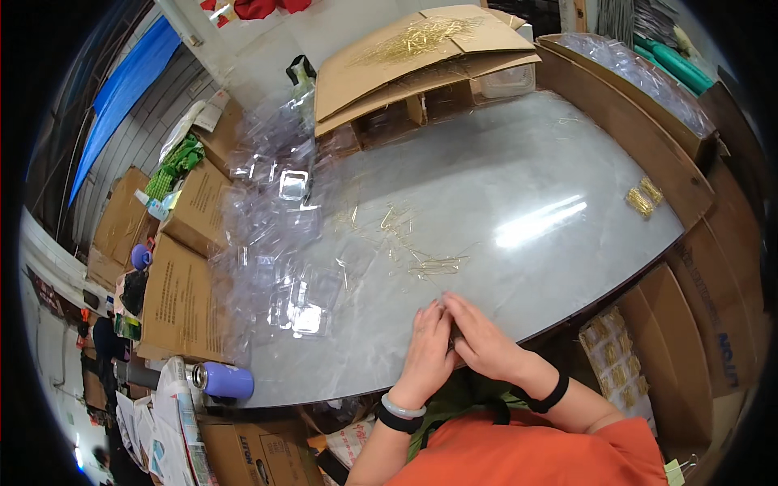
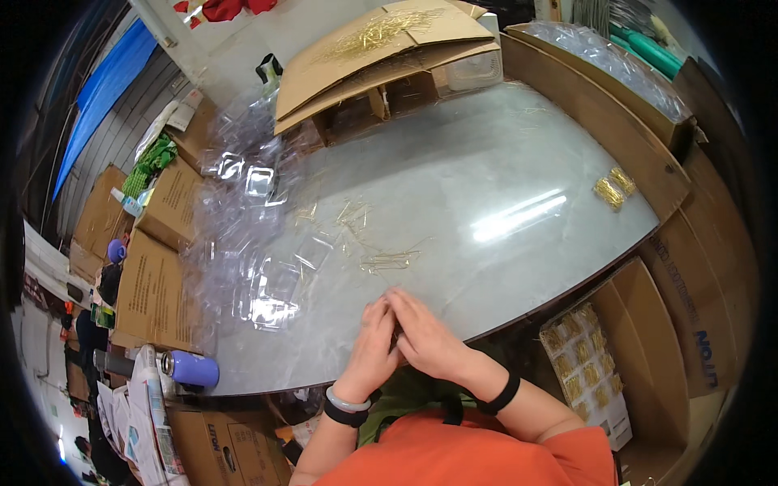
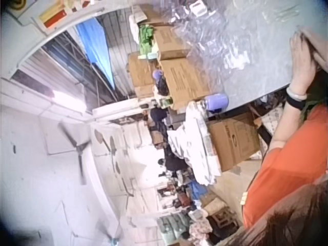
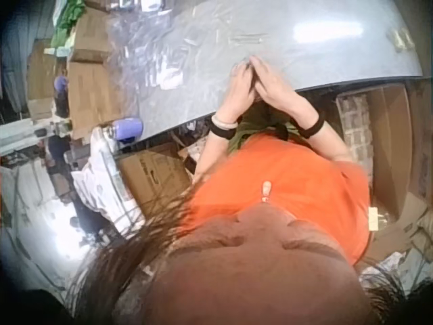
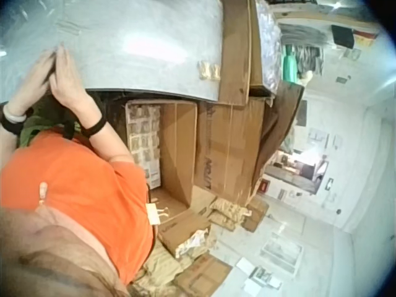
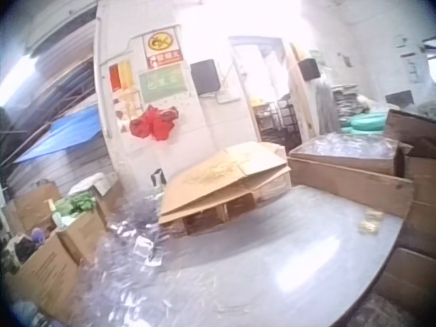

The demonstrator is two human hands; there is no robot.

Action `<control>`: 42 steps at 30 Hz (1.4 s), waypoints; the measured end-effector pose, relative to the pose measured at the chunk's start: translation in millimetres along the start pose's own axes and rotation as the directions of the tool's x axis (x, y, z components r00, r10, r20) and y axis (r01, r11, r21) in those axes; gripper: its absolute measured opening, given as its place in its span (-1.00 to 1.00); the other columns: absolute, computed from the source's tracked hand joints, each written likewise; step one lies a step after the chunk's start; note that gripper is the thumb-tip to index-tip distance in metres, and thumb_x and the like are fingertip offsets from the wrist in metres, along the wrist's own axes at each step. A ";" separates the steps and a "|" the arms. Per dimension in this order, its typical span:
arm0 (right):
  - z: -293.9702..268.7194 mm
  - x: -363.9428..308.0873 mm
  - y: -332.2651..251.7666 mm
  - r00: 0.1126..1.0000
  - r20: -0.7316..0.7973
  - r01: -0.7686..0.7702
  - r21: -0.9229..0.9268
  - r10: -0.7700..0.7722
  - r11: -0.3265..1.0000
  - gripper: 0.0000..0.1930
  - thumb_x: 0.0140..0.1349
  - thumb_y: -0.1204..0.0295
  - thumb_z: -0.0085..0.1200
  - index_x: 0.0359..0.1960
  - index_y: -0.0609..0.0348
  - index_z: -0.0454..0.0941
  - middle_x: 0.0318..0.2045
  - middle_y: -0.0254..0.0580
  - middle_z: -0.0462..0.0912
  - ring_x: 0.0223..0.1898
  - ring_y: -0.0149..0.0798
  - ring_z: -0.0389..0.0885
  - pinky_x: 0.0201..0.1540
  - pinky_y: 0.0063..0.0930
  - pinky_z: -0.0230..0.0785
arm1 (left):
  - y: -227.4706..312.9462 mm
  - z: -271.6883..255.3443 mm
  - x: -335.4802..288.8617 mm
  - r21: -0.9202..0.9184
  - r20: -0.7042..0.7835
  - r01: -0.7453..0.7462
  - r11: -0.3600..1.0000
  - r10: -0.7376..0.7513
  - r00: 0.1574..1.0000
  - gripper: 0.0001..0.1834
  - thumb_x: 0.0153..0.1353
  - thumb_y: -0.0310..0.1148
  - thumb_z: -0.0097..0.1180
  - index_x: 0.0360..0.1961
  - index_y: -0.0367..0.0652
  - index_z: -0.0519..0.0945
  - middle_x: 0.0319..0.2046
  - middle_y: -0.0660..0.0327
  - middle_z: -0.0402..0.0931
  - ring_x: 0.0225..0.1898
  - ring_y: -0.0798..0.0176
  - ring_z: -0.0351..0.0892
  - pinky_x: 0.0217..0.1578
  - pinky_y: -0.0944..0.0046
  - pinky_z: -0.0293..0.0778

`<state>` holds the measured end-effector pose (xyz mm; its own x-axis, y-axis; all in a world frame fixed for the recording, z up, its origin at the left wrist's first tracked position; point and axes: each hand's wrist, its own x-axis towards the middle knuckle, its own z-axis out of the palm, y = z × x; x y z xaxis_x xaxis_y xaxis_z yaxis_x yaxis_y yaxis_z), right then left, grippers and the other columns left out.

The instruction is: Sorting small gold-colored metal components on a table and placing them into groups.

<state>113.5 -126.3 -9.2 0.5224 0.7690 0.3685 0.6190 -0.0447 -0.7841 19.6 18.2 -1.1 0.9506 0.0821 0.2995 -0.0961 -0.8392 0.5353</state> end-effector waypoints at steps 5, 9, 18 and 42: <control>-20.8 2.7 0.1 0.998 0.000 0.059 0.062 -0.060 0.996 -0.29 0.15 0.60 0.08 0.41 0.37 0.20 0.34 0.28 0.33 0.43 0.26 0.23 0.47 0.01 0.11 | 4.3 3.5 -12.5 0.064 -0.083 0.036 0.997 -0.030 0.996 -0.34 0.17 -0.40 0.33 0.27 -0.37 0.40 0.20 -0.14 0.37 0.33 -0.25 0.30 0.39 -0.20 0.18; -46.3 -4.2 1.7 0.994 0.109 0.049 -0.176 -0.030 0.983 -0.27 0.08 0.45 0.36 0.34 0.20 0.37 0.24 0.06 0.49 0.33 0.19 0.36 0.39 0.00 0.20 | 2.1 6.8 -13.2 0.034 -0.116 0.009 0.999 -0.005 0.993 -0.35 0.20 -0.36 0.33 0.28 -0.35 0.40 0.20 -0.12 0.40 0.32 -0.21 0.33 0.39 -0.19 0.19; -16.7 -1.6 7.8 0.991 -0.136 -0.010 -0.190 -0.016 0.982 -0.48 0.26 0.61 0.11 0.28 0.32 0.38 0.25 0.23 0.45 0.26 0.22 0.43 0.36 -0.05 0.28 | 2.3 5.4 -14.1 0.112 -0.111 0.013 0.994 0.000 0.994 -0.29 0.20 -0.39 0.31 0.35 -0.35 0.35 0.26 -0.10 0.40 0.35 -0.17 0.34 0.40 -0.24 0.16; -16.7 17.1 -12.9 0.976 0.197 0.144 -0.288 -0.089 0.947 -0.54 0.25 0.35 0.22 0.16 0.25 0.50 0.17 0.00 0.52 0.24 0.12 0.46 0.38 -0.11 0.28 | -12.8 -3.8 -20.5 -0.229 -0.081 0.044 0.972 -0.064 0.995 0.00 0.15 -0.69 0.08 0.58 -0.27 -0.14 0.45 -0.23 0.12 0.44 -0.25 0.21 0.41 -0.06 0.22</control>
<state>124.2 -123.2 15.6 0.3392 0.8806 0.3309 0.8303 -0.1149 -0.5454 0.3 29.3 -11.1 0.9279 0.1788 0.3273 -0.1192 -0.6893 0.7146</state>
